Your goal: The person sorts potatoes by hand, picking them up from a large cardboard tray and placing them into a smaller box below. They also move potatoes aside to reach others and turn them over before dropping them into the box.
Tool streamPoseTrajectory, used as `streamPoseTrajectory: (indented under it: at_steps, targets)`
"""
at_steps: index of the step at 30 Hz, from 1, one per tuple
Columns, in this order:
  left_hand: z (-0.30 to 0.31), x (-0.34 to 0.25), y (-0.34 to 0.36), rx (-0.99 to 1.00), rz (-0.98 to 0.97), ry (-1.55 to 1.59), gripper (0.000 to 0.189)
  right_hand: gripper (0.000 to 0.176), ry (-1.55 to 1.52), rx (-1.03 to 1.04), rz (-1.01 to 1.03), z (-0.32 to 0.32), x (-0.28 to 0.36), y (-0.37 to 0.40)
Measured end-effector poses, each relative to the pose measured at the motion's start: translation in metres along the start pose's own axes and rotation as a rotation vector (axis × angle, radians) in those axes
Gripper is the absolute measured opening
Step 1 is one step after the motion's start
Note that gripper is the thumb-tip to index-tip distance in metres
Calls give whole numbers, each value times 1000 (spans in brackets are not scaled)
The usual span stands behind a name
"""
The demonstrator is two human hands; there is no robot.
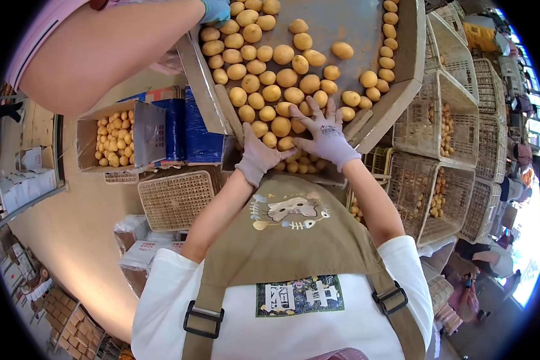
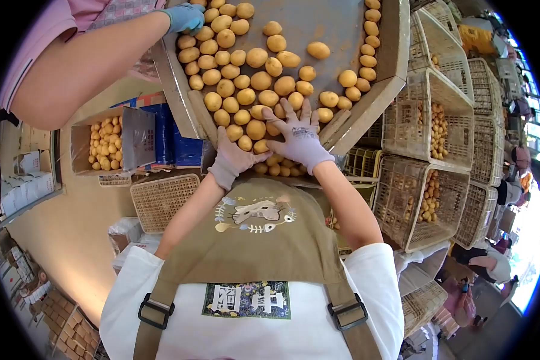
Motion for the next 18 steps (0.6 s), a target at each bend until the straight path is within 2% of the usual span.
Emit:
streamPoseTrajectory:
  at_steps: [3,4,5,7,9,12,15,16,18]
  targets:
    - [21,-11,-20,159,-143,-141,78,78,-101,24,70,-3,-13,1]
    - [17,-14,-17,161,-203,-252,78,65,-34,-3,63,16,-9,2]
    - [14,-14,-14,163,-263,-364,77,61,-195,55,-17,24,-20,-3]
    - [3,-14,-7,118,-234,-319,77,54,-519,172,-179,32,-51,-22]
    - [0,-4,-2,24,-59,-5,77,46,-481,-323,-207,77,-76,-35]
    - [2,-3,-2,-27,-63,-14,77,51,-249,-478,-371,95,-101,-67]
    - [1,-2,0,-51,-42,-9,77,57,-326,-199,-375,68,-112,-95]
    - [1,-2,-2,-39,-39,2,78,55,-392,-301,-291,75,-109,-90]
    - [7,-1,-5,-9,-31,39,80,53,-1137,-370,-309,63,-116,-75]
Point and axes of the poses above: each hand's wrist, its own y-axis away from the middle knuckle, its own z-axis out of the back of the hand, x = y × z, the point moved 9 cm from there along -y, towards the middle knuckle, and after that the axes turned 3 degrees about y, right-handed, at the moved point
